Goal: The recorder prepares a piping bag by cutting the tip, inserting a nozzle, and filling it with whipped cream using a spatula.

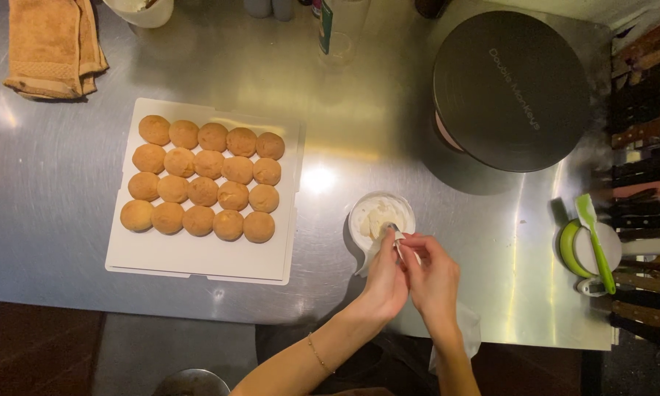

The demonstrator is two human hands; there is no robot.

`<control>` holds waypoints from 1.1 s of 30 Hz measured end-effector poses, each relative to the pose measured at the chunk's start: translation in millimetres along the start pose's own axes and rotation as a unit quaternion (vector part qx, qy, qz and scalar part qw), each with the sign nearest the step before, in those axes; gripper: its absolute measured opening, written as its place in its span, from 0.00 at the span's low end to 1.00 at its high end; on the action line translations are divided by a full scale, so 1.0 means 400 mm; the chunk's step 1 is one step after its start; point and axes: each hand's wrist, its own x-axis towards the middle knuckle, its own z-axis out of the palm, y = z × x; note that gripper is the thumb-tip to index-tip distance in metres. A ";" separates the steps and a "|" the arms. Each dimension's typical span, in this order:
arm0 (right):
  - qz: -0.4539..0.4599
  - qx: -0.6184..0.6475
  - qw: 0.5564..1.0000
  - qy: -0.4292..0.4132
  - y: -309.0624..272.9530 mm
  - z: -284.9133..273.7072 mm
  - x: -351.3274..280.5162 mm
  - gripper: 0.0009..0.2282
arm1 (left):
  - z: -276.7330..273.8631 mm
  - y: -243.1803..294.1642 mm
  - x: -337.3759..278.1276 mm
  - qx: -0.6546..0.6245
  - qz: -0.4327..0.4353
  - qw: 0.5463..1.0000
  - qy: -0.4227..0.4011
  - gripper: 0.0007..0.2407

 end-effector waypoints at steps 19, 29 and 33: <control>-0.017 -0.181 0.983 -0.001 -0.025 -0.029 0.112 0.08 | 0.002 -0.009 -0.128 0.031 -0.102 0.994 -0.032 0.19; 0.059 -0.091 0.994 0.001 -0.080 -0.031 0.057 0.08 | 0.009 -0.006 -0.126 0.104 -0.003 0.995 -0.008 0.20; -0.029 -0.180 0.983 -0.009 -0.026 -0.037 0.042 0.07 | -0.132 -0.100 -0.062 0.080 -0.079 0.994 0.009 0.17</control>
